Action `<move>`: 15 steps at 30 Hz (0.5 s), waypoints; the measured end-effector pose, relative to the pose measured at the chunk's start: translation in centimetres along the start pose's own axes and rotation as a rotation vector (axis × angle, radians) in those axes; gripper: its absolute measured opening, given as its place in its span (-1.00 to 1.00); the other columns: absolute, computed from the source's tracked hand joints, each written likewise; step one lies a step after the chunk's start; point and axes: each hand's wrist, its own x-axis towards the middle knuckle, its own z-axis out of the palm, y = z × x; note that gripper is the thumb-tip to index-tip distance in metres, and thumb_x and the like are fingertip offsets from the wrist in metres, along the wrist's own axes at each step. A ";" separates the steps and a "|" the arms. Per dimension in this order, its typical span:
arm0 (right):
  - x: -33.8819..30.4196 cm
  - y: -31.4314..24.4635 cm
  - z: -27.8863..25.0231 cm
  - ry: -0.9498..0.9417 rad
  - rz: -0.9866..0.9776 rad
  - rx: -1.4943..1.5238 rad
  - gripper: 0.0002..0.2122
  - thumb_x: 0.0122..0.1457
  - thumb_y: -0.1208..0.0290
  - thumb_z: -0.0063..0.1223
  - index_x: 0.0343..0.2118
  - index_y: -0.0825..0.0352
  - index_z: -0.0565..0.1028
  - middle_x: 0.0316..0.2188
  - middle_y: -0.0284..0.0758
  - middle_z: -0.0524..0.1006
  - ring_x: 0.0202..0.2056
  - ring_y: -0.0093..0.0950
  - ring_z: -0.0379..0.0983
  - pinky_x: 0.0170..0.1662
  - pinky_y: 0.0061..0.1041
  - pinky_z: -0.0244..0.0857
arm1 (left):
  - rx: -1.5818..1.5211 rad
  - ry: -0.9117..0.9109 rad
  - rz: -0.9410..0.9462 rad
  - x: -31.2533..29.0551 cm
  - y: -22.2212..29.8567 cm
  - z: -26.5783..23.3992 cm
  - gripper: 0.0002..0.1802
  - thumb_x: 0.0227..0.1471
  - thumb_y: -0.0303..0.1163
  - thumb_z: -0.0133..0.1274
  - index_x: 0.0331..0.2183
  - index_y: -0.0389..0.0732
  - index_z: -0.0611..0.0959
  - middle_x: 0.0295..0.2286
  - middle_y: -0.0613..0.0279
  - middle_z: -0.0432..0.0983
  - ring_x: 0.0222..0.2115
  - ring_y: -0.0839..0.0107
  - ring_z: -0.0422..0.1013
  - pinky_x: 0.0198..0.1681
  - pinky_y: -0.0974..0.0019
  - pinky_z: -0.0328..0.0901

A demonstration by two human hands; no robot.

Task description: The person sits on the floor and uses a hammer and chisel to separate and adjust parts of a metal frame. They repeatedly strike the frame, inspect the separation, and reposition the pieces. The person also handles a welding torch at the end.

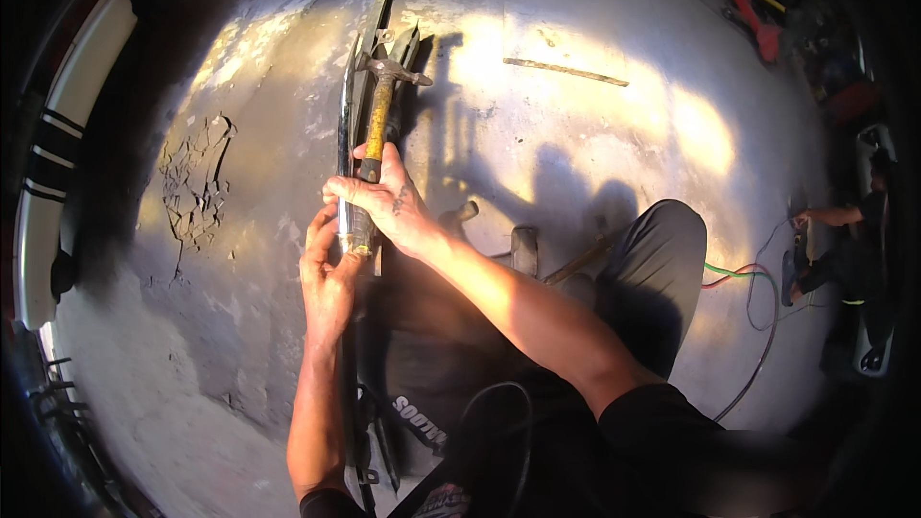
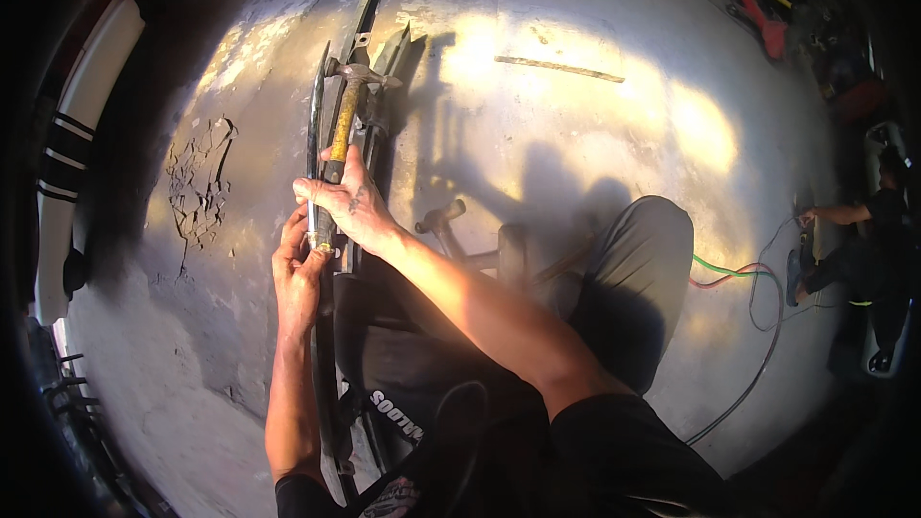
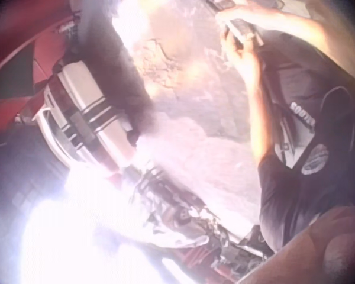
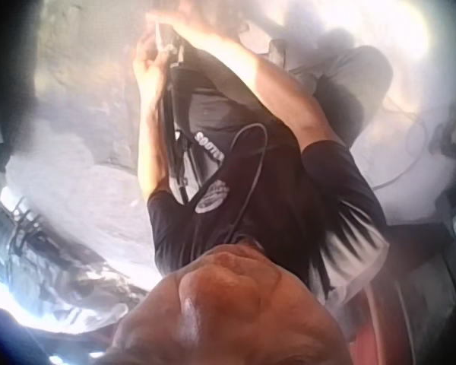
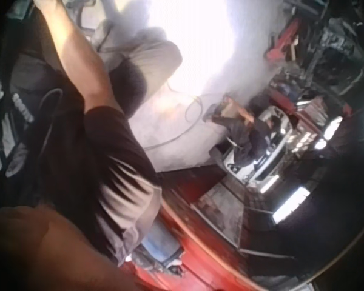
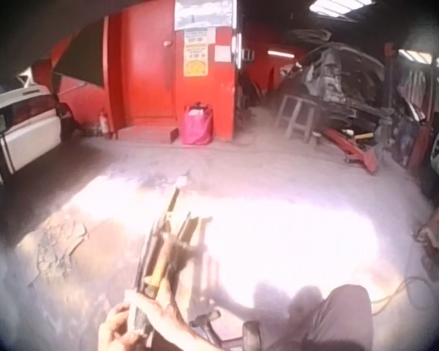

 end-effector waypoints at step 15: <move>-8.0 -17.2 -8.7 0.441 0.162 -0.830 -0.65 0.10 0.51 0.19 -0.12 0.43 0.30 -0.49 -0.26 0.48 -0.57 -0.51 0.45 -0.52 -0.45 0.42 | 0.423 -0.062 0.125 -5.0 -1.1 -1.2 -0.18 0.19 -0.56 0.08 0.39 -0.18 0.13 0.33 -0.11 0.10 0.35 -0.03 0.07 0.38 0.01 0.01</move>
